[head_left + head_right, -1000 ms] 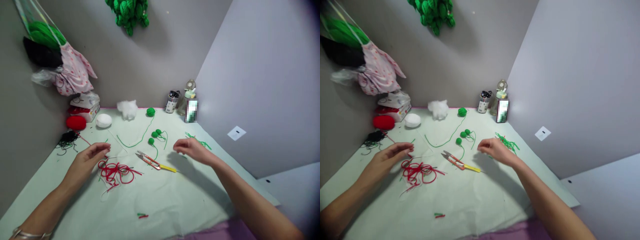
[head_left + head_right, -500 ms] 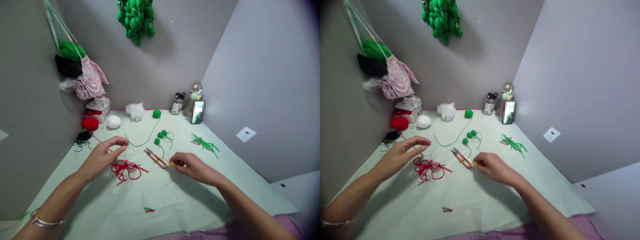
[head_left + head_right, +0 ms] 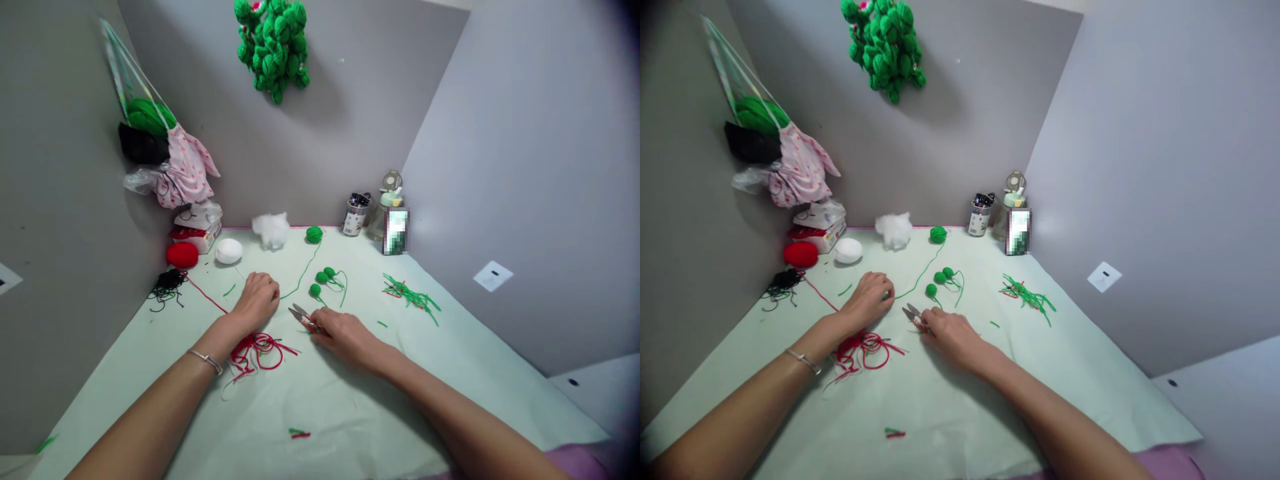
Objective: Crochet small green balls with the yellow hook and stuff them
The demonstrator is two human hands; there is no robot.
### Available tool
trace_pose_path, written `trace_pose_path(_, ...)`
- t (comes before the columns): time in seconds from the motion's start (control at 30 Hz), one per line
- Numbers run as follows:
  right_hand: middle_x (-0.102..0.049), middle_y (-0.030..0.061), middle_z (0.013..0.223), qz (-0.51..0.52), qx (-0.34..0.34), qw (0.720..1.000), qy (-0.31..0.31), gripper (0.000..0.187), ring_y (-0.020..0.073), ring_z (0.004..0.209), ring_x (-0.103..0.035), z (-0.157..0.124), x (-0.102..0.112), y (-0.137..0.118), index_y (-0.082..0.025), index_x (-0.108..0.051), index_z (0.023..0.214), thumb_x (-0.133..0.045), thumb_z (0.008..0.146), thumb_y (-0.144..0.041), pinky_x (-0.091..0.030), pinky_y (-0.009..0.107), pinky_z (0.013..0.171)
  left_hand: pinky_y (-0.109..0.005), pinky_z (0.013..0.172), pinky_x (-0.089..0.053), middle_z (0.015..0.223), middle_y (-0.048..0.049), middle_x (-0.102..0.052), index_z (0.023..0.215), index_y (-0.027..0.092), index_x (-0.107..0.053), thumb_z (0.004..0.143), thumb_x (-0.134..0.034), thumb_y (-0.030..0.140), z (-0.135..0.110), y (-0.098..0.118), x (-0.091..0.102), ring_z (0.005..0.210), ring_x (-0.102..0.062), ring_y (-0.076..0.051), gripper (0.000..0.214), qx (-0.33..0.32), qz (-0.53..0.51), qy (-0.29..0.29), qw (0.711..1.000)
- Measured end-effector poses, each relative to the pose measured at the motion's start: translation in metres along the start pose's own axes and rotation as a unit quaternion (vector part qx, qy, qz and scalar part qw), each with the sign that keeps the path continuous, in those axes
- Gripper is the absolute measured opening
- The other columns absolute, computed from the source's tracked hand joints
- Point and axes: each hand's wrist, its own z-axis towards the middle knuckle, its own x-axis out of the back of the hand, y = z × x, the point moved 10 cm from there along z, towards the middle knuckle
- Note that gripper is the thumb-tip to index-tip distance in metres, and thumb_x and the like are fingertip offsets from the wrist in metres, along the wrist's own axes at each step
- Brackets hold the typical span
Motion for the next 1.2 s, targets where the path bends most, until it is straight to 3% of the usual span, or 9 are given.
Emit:
trace_pose_path(0.2,-0.068,0.0095,0.088,-0.001,-0.087,0.994,0.071,0.019,0.0205,0.073,-0.061,-0.001,0.042,0.048,-0.020,-0.065,0.087,-0.049,0.097,-0.018,-0.038,0.030,0.065,-0.049,0.095,-0.057,0.113,-0.0093,-0.073,0.109,0.015,-0.070,0.097,-0.067,0.037,-0.009,0.000,0.020,0.105,-0.070,-0.025,0.025,0.084,-0.234,0.046,0.967)
trace_pose_path(0.37,-0.064,-0.0004,0.068,0.164,-0.037,0.985,0.036,0.030,0.0128,0.054,-0.046,0.001,0.047,0.005,-0.022,-0.071,0.106,-0.051,0.100,-0.044,-0.036,0.026,0.053,-0.035,0.104,-0.051,0.107,-0.0081,-0.077,0.089,0.018,-0.068,0.089,-0.069,0.042,-0.034,0.043,0.020,0.117,-0.068,-0.023,0.024,0.106,-0.464,0.071,0.876)
trace_pose_path(0.43,-0.063,-0.0038,0.066,0.425,-0.021,0.905,-0.002,0.035,0.0082,0.045,-0.029,0.003,0.031,-0.021,-0.021,-0.068,0.116,-0.060,0.094,-0.047,-0.024,0.025,0.045,-0.031,0.095,-0.053,0.103,-0.0084,-0.078,0.089,0.017,-0.070,0.083,-0.077,0.040,-0.045,0.063,0.006,0.104,-0.071,-0.021,0.024,0.120,-0.521,0.050,0.844)
trace_pose_path(0.5,-0.065,-0.0042,0.065,0.552,-0.007,0.833,-0.035,0.034,0.0053,0.043,-0.024,0.006,0.017,-0.041,-0.020,-0.071,0.101,-0.073,0.084,-0.049,-0.018,0.025,0.044,-0.029,0.078,-0.056,0.098,-0.0079,-0.078,0.085,0.017,-0.070,0.081,-0.080,0.039,-0.054,0.072,-0.007,0.084,-0.071,-0.018,0.025,0.137,-0.563,0.037,0.814)
trace_pose_path(0.6,-0.069,-0.0008,0.062,0.594,-0.025,0.803,-0.037,0.035,0.0039,0.042,-0.024,0.008,0.004,-0.041,-0.017,-0.069,0.074,-0.080,0.077,-0.050,-0.014,0.026,0.043,-0.027,0.086,-0.057,0.099,-0.0029,-0.077,0.085,0.021,-0.067,0.080,-0.082,0.039,-0.064,0.063,-0.011,0.092,-0.071,-0.015,0.024,0.157,-0.618,0.068,0.767)
trace_pose_path(0.7,-0.074,0.0031,0.069,0.599,-0.059,0.797,0.040,0.033,0.0033,0.042,-0.024,0.008,0.009,-0.017,-0.015,-0.075,0.078,-0.084,0.074,-0.046,-0.012,0.026,0.044,-0.034,0.103,-0.054,0.094,-0.0003,-0.076,0.085,0.023,-0.065,0.079,-0.084,0.039,-0.070,0.050,-0.014,0.106,-0.070,-0.018,0.026,0.169,-0.652,0.084,0.734)
trace_pose_path(0.9,-0.077,0.0014,0.083,0.642,-0.081,0.747,0.156,0.036,0.0020,0.044,-0.020,0.005,0.025,0.010,-0.017,-0.074,0.095,-0.086,0.072,-0.043,-0.012,0.026,0.045,-0.039,0.109,-0.047,0.087,-0.0017,-0.074,0.087,0.020,-0.064,0.082,-0.085,0.038,-0.077,0.054,-0.043,0.097,-0.068,-0.017,0.028,0.184,-0.652,0.047,0.734)
trace_pose_path(1.07,-0.070,-0.0044,0.070,0.675,-0.074,0.726,0.110,0.036,0.0020,0.043,-0.014,0.003,0.027,0.003,-0.019,-0.065,0.088,-0.088,0.070,-0.040,-0.009,0.025,0.044,-0.034,0.104,-0.046,0.085,0.0012,-0.075,0.104,0.022,-0.063,0.080,-0.086,0.040,-0.077,0.041,-0.042,0.088,-0.067,-0.014,0.038,0.195,-0.619,0.082,0.756)
trace_pose_path(1.2,-0.072,-0.0027,0.070,0.631,-0.064,0.773,0.003,0.027,0.0030,0.044,-0.018,0.003,0.015,-0.011,-0.019,-0.064,0.086,-0.083,0.077,-0.036,-0.009,0.025,0.044,-0.027,0.098,-0.044,0.086,0.0018,-0.076,0.107,0.024,-0.063,0.080,-0.085,0.041,-0.076,0.036,-0.024,0.093,-0.067,-0.014,0.039,0.179,-0.569,0.125,0.793)
